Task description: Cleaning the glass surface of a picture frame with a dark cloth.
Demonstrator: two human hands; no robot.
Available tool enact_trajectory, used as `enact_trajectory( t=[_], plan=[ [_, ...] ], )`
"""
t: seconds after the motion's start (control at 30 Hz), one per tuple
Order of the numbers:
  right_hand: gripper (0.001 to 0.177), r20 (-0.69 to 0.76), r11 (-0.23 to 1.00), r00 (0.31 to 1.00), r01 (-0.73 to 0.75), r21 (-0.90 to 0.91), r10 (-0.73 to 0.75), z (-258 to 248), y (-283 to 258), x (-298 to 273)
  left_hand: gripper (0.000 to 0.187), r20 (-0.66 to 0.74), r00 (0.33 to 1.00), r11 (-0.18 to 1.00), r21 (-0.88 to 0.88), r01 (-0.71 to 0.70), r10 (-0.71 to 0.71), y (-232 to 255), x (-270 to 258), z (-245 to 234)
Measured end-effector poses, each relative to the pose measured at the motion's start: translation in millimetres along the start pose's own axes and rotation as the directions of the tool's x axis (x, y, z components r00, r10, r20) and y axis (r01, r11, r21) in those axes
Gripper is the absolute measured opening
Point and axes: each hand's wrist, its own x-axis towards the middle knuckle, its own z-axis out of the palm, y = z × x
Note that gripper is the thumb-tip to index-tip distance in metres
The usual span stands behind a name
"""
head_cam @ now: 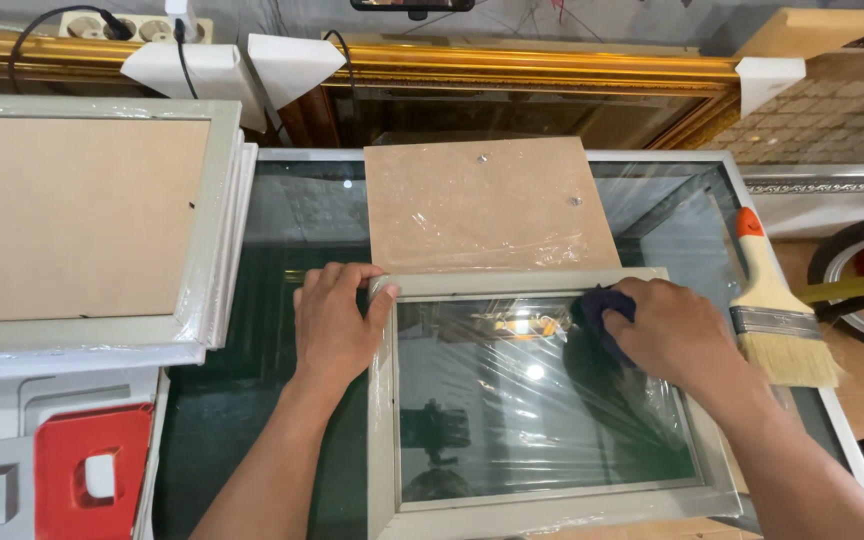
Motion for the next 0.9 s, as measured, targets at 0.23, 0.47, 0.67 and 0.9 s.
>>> enact_trajectory(
  t=[0.23, 0.47, 0.67, 0.9],
  plan=[
    [0.044, -0.039, 0.989, 0.988, 0.150, 0.002, -0.150, 14.2, -64.6, -13.4, 0.028, -0.013, 1.000, 1.000, 0.016, -0.017, 0.018, 1.9, 1.0, 1.0],
    [0.034, -0.039, 0.780, 0.785, 0.619, 0.089, -0.619, 12.8, -164.9, -22.0, 0.019, -0.029, 0.999, 0.999, 0.028, -0.044, 0.045, 0.5, -1.8, -0.3],
    [0.027, -0.076, 0.680, 0.686, 0.727, 0.091, -0.724, 1.0, -176.0, -17.5, 0.015, -0.036, 0.999, 0.998, 0.046, -0.034, 0.036, -3.7, 0.7, 5.3],
    [0.030, -0.079, 0.586, 0.584, 0.811, 0.010, -0.808, 39.2, -145.6, -58.4, 0.018, -0.128, 0.988, 0.992, 0.105, -0.072, 0.085, 4.6, -0.8, 5.3]
  ],
)
